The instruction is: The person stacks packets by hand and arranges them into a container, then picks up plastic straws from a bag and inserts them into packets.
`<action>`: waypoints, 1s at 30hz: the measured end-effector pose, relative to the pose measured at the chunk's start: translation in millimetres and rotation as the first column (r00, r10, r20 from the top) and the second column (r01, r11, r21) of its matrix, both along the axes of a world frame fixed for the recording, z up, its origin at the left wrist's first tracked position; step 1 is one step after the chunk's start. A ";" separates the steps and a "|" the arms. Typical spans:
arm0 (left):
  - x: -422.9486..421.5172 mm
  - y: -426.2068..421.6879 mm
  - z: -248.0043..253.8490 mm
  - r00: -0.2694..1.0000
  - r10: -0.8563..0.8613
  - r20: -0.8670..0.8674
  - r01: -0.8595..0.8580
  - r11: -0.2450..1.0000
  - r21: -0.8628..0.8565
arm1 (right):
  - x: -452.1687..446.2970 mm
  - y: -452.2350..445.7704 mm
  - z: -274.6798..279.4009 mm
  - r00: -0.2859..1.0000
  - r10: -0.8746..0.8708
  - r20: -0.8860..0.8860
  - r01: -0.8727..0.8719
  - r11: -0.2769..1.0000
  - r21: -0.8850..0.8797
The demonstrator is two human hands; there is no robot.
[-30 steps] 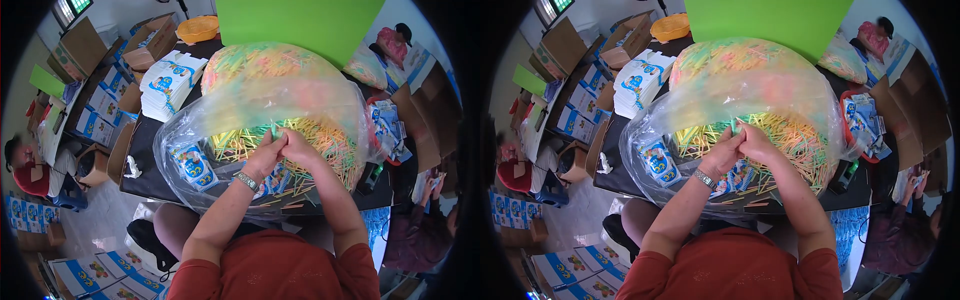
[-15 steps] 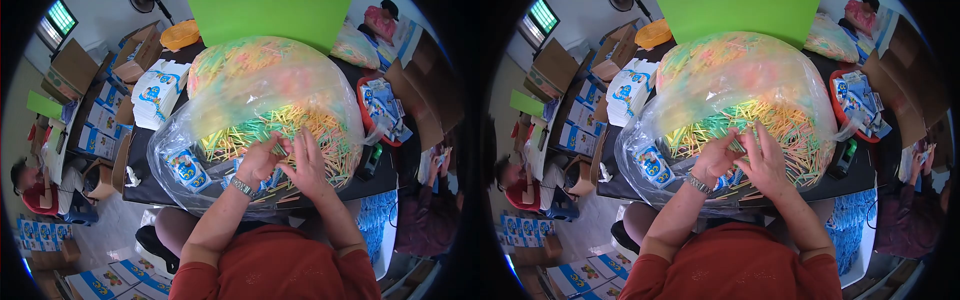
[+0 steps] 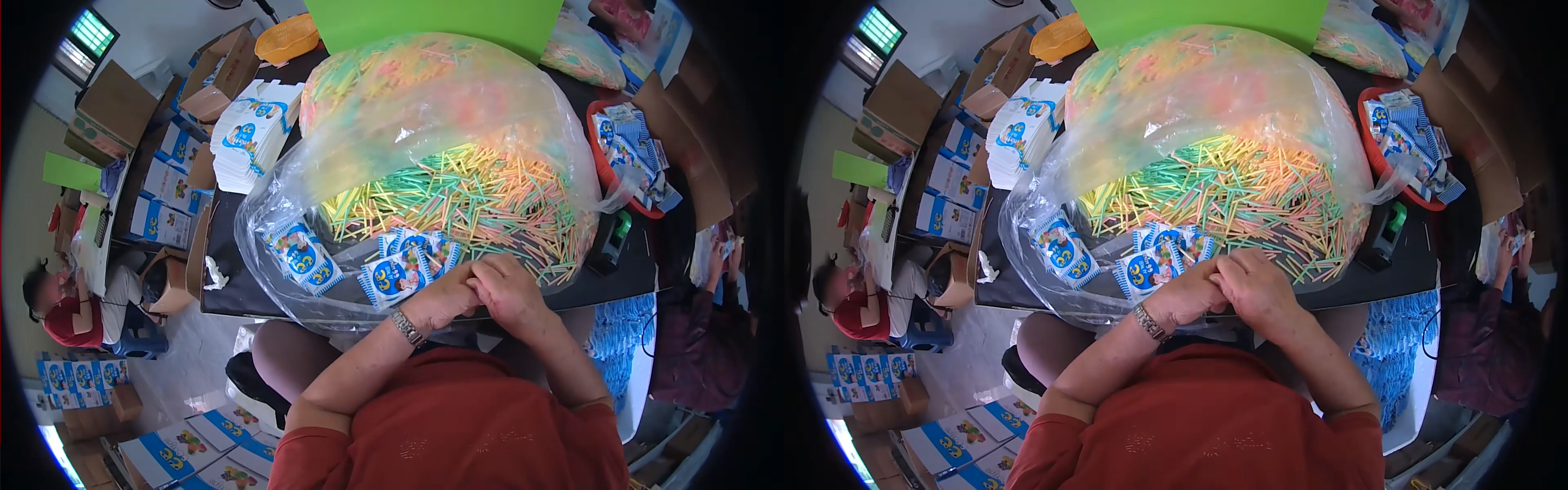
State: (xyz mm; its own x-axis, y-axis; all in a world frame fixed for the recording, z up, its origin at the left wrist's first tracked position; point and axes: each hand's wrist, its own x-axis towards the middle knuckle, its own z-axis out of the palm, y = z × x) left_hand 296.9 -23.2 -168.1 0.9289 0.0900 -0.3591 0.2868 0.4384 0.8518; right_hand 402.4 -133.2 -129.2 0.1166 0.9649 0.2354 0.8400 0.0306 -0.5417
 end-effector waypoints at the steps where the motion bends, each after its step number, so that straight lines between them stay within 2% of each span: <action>1: -1.0 -3.8 -2.2 0.994 0.104 -0.043 -0.108 0.989 -0.103 | -3.9 -3.3 -2.3 0.993 -0.114 -0.013 0.113 0.992 -0.050; 2: -1.7 -6.0 -6.3 0.993 0.105 -0.048 -0.110 0.988 -0.107 | -4.2 -4.6 -5.6 0.993 -0.113 -0.017 0.112 0.992 -0.055; 4: -2.2 -7.1 -11.4 0.981 0.142 0.129 -0.175 0.936 0.305 | -3.1 -5.3 -12.8 0.966 -0.090 -0.244 0.117 0.989 0.096; 8: -2.6 -2.5 -2.5 0.964 0.243 0.108 -0.262 0.938 0.227 | -7.6 -1.7 -8.7 0.966 -0.142 -0.216 0.174 0.975 0.140; 10: -11.5 11.8 4.6 0.997 0.031 0.065 -0.027 0.998 -0.065 | -7.0 -1.6 -0.8 0.943 -0.059 -0.329 0.113 0.983 0.146; 11: -12.9 12.6 9.5 0.997 0.036 0.065 -0.031 0.997 -0.067 | -4.8 -1.0 -0.3 0.943 -0.056 -0.328 0.108 0.984 0.143; 13: -17.2 11.3 19.1 0.992 -0.080 0.098 0.068 0.991 0.118 | 3.8 -1.5 -1.6 0.924 0.086 -0.373 -0.032 0.988 0.149; 14: -21.9 14.5 14.0 0.992 -0.081 0.096 0.069 0.991 0.117 | 7.3 -1.9 -3.9 0.923 0.085 -0.375 -0.030 0.988 0.148; 15: -28.4 20.0 4.6 0.996 0.012 0.089 -0.057 0.845 0.532 | 11.9 -2.1 -7.7 0.977 -0.038 -0.209 0.063 0.991 0.115; 16: -35.6 25.6 -0.2 0.987 0.099 0.124 -0.157 0.523 0.838 | 18.2 -2.5 -11.2 0.987 -0.156 -0.031 0.159 0.983 0.097; 17: -45.3 37.7 4.5 0.982 0.180 0.051 -0.094 0.243 0.965 | 27.0 -3.2 -14.5 0.978 -0.206 0.027 0.203 0.976 0.078; 18: -54.3 50.3 9.5 0.961 0.278 0.006 0.009 -0.054 0.998 | 34.1 -4.6 -25.7 0.979 -0.204 0.027 0.201 0.977 0.076; 19: -62.1 54.4 10.2 0.960 0.280 0.006 0.010 -0.053 0.999 | 37.9 -1.9 -35.9 0.975 -0.198 0.105 0.199 0.980 -0.007; 20: -70.0 55.7 10.0 0.960 0.267 -0.083 0.108 -0.081 0.991 | 39.3 -1.3 -43.8 0.966 -0.187 0.180 0.206 0.974 -0.091; 21: -74.2 55.8 9.2 0.952 0.256 -0.170 0.203 -0.111 0.973 | 41.8 -2.3 -47.9 0.966 -0.189 0.179 0.207 0.974 -0.092; 22: -75.0 56.2 6.0 0.951 0.260 -0.164 0.198 -0.112 0.974 | 43.1 2.6 -40.7 0.973 -0.174 0.154 0.180 0.984 -0.020; 23: -77.5 54.4 0.4 0.970 0.241 -0.023 0.069 -0.185 0.980 | 42.0 6.8 -33.6 0.980 -0.153 0.127 0.149 0.988 0.046; 24: -80.6 51.4 -4.4 0.972 0.210 0.110 -0.056 -0.249 0.967 | 35.1 11.3 -24.7 0.981 -0.147 0.123 0.144 0.989 0.035; 25: -76.9 48.1 -1.2 0.948 0.218 0.232 -0.151 -0.335 0.930 | 24.1 18.6 -13.0 0.994 -0.079 -0.071 0.087 0.989 0.116; 26: -76.6 47.7 -4.0 0.949 0.216 0.231 -0.151 -0.333 0.931 | 13.3 27.2 -3.6 0.968 0.005 -0.251 0.050 0.976 0.212; 27: -75.8 48.9 -8.0 0.955 0.217 0.200 -0.135 -0.282 0.950 | 3.0 36.2 1.9 0.973 0.067 -0.222 -0.026 0.983 0.182; 28: -75.2 50.0 -10.9 0.961 0.219 0.169 -0.117 -0.230 0.966 | -2.9 43.1 -6.1 0.973 0.065 -0.220 -0.024 0.983 0.183; 30: -72.8 55.0 -13.8 0.960 0.237 0.149 -0.103 -0.196 0.975 | -11.5 58.3 -42.1 0.942 0.176 -0.287 -0.141 0.980 0.137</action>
State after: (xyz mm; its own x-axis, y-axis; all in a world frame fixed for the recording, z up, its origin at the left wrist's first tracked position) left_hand 224.1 31.8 -182.0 0.7894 0.5440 0.2846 0.4518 -0.8286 0.3307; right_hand 390.9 -74.9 -171.2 0.0457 0.9456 0.3221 0.6211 0.2257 -0.7505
